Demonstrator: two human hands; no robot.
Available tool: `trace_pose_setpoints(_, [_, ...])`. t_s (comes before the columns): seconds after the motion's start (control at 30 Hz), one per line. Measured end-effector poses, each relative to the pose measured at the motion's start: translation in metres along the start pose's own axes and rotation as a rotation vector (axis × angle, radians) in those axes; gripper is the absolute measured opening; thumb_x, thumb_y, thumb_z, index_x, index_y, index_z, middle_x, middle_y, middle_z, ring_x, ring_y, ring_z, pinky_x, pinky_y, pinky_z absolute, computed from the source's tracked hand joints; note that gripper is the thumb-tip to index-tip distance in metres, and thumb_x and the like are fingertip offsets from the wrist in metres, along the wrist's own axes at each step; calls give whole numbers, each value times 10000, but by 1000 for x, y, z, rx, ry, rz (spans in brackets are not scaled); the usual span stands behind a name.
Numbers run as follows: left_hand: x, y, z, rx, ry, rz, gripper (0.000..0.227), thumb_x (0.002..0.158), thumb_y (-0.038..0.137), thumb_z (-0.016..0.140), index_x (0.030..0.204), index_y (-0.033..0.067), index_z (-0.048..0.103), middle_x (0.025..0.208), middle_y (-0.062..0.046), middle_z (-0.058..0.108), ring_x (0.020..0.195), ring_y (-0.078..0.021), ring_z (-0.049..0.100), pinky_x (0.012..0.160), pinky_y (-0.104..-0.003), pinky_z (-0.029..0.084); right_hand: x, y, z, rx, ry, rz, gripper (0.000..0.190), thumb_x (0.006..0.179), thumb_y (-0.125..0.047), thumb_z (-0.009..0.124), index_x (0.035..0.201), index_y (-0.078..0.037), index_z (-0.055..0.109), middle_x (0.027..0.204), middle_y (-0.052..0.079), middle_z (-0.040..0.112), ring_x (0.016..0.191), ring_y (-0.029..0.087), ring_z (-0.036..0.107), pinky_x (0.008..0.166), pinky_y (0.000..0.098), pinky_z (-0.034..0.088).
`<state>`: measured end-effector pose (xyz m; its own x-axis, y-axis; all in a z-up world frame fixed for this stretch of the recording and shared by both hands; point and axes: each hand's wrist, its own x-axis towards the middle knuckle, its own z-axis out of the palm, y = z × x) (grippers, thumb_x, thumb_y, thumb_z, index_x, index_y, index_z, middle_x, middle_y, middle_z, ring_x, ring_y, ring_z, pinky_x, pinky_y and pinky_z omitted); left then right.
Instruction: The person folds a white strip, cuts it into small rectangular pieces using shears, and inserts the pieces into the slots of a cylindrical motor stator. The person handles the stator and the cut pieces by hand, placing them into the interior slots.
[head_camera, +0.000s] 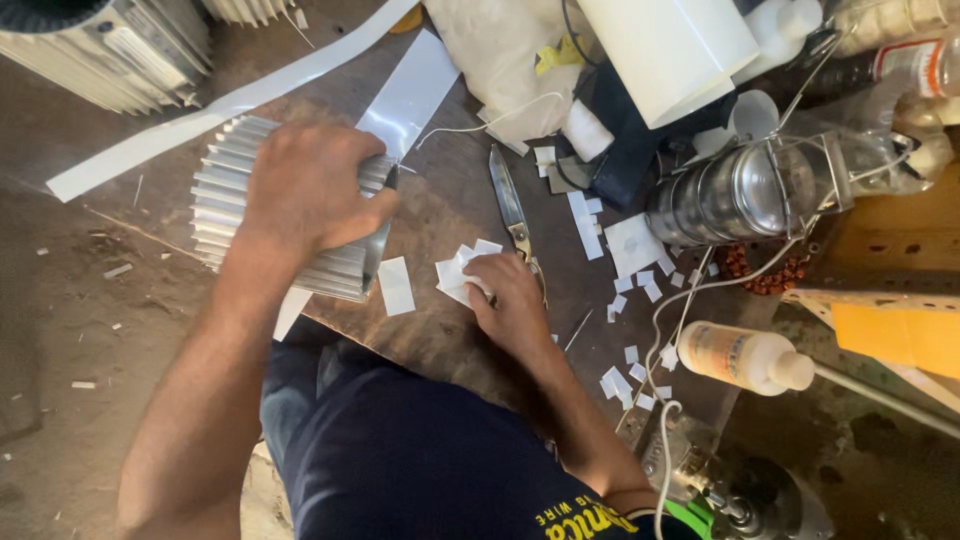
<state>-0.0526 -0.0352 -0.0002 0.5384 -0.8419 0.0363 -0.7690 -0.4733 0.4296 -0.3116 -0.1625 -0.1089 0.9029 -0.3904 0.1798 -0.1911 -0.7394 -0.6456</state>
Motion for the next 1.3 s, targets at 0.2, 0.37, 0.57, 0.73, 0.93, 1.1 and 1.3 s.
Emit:
trace_pose_setpoints(0.2, [4, 1, 4, 8, -80, -11, 460, 692, 350, 730, 1088, 130, 805, 998, -208, 735, 953, -415, 679, 874, -521, 510, 16, 7, 0, -165, -119, -138, 386, 772, -124, 792, 1146, -89, 699, 1221, 85, 692, 1198, 328, 567, 967, 479, 421])
trace_pose_setpoints(0.37, [4, -35, -20, -159, -17, 85, 500, 663, 294, 708, 1105, 79, 796, 1023, -201, 747, 927, -414, 704, 844, -479, 540, 22, 12, -1, -168, -187, -131, 385, 790, -142, 788, 1166, -112, 706, 1124, 63, 680, 1101, 308, 575, 942, 472, 419])
trace_pose_setpoints(0.57, [6, -64, -34, -372, -62, 135, 533, 673, 273, 710, 1157, 59, 768, 1043, -183, 754, 899, -329, 734, 832, -397, 557, 29, 6, 1, -154, -185, -152, 397, 787, -179, 797, 1167, -108, 705, 1136, 109, 632, 1025, 320, 558, 868, 459, 406])
trace_pose_setpoints(0.73, [7, -73, -32, -384, -44, 147, 503, 684, 267, 716, 1130, 42, 777, 1008, -189, 763, 915, -330, 733, 838, -405, 553, 35, 1, 1, -184, -230, -179, 250, 828, -191, 765, 1065, -126, 714, 1062, 71, 655, 1015, 305, 574, 835, 461, 400])
trace_pose_setpoints(0.93, [10, -76, -26, -361, -56, 36, 531, 633, 252, 720, 1124, 62, 789, 988, -173, 763, 857, -304, 726, 767, -391, 557, 33, 2, 3, -177, -68, -219, 138, 921, -129, 693, 1053, -93, 699, 1008, 80, 683, 940, 308, 613, 809, 445, 429])
trace_pose_setpoints(1.1, [9, -82, -30, -478, -72, 40, 517, 653, 252, 706, 1125, 55, 783, 973, -137, 767, 864, -263, 725, 758, -368, 550, 41, 6, 4, 13, 134, -19, 155, 969, -67, 681, 1112, -50, 739, 959, 81, 675, 892, 229, 636, 810, 376, 483])
trace_pose_setpoints(1.3, [10, -77, -28, -425, -71, 20, 479, 659, 246, 714, 1093, 56, 786, 942, -137, 762, 838, -265, 716, 732, -371, 538, 70, -6, 13, 851, 26, 190, 221, 912, 29, 740, 1130, -4, 753, 1131, 61, 632, 1034, 124, 631, 868, 265, 526])
